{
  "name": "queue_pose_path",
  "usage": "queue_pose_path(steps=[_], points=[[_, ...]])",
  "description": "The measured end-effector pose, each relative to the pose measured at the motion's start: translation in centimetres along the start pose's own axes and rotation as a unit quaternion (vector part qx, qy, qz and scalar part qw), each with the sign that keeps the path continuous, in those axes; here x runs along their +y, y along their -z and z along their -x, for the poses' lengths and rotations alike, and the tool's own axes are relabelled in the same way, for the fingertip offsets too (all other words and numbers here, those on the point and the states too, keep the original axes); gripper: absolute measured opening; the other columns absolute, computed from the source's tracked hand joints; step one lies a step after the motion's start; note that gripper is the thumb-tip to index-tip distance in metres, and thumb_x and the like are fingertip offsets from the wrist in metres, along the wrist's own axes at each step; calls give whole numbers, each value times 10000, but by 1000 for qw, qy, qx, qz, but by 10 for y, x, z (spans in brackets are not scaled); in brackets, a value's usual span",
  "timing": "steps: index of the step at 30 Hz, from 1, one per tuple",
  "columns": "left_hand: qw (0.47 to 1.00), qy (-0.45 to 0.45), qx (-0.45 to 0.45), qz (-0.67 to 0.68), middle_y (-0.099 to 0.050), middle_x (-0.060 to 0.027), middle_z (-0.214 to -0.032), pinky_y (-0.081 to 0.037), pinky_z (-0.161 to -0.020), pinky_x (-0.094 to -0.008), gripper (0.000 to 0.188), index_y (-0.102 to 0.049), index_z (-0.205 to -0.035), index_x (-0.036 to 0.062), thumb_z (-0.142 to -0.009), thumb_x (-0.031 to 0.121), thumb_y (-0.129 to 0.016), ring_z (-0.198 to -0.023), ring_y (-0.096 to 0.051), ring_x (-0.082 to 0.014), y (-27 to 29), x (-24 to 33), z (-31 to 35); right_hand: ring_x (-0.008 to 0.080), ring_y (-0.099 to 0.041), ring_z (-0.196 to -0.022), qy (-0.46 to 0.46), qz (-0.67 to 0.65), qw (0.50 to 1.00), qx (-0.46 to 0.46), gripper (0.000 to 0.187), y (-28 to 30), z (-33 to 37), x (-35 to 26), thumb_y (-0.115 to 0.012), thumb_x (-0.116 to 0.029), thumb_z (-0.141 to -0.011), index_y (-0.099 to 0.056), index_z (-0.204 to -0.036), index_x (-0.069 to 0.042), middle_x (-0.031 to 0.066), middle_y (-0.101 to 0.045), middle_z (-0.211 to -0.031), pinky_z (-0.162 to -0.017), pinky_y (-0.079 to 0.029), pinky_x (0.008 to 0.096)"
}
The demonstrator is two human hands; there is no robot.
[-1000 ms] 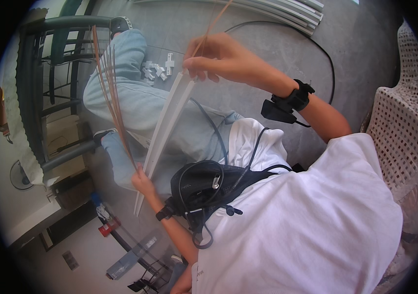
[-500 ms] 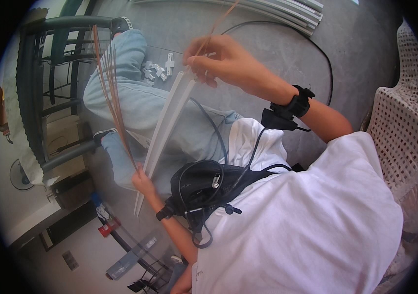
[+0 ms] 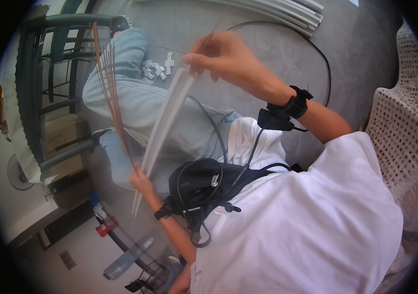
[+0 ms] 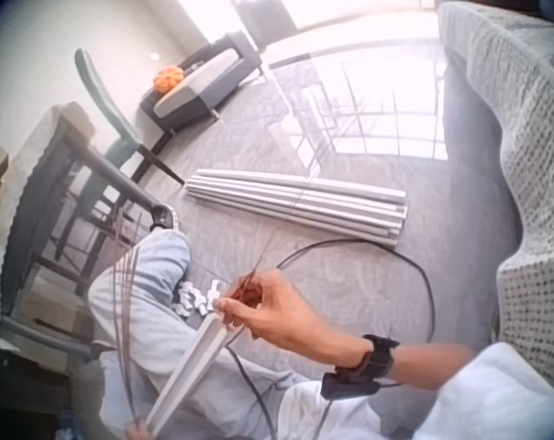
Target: Assembling plastic slats and copper-colored wires while sitting on the floor.
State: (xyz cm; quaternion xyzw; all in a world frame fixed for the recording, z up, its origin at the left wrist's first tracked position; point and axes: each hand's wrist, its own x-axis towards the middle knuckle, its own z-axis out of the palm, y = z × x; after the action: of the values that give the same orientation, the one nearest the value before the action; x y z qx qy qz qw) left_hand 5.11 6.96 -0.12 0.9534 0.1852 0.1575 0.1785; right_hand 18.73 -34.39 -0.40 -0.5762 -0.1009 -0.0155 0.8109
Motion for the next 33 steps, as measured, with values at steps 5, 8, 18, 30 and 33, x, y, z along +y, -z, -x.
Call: queue_pose_path(steps=[5, 8, 18, 30, 33], points=[[1000, -1, 17, -23, -464, -137, -524, -340, -545, -410, 587, -565, -668, -82, -930, 439, -497, -518, -395, -230, -7, 7, -5, 126, -592, -599, 0, 90, 993, 74, 249, -14, 1, 0, -656, -218, -825, -659, -788, 29, 71, -636, -639, -555, -453, 268], [999, -7, 32, -20, -473, -145, -527, -349, -544, -411, 598, -580, -679, -72, -930, 464, -490, -512, -407, -243, -8, 8, -4, 131, -577, -593, 6, 101, 990, 99, 256, -23, 0, 3, -648, -216, -823, -652, -767, 33, 75, -622, -620, -564, -444, 277], [998, -9, 40, -37, -467, -175, -529, -348, -537, -415, 545, -578, -701, -82, -938, 403, -502, -497, -396, -272, -7, 9, -2, 128, -585, -572, 8, 91, 984, 153, 261, -30, 3, 2, -665, -221, -822, -664, -773, 36, 92, -636, -624, -546, -454, 271], [999, -22, 40, -25, -474, -159, -515, -336, -506, -403, 503, -575, -687, -81, -936, 353, -523, -474, -405, -229, -6, 16, -1, 127, -599, -529, 30, 93, 982, 163, 315, -28, -1, 2, -691, -270, -815, -667, -741, 35, 87, -626, -574, -521, -463, 254], [999, -25, 42, -25, -474, -153, -511, -337, -504, -399, 508, -572, -678, -77, -935, 357, -525, -471, -403, -229, -6, 15, -1, 128, -598, -531, 41, 101, 981, 163, 324, -27, 0, 2, -694, -279, -811, -666, -737, 35, 88, -626, -574, -523, -462, 256]])
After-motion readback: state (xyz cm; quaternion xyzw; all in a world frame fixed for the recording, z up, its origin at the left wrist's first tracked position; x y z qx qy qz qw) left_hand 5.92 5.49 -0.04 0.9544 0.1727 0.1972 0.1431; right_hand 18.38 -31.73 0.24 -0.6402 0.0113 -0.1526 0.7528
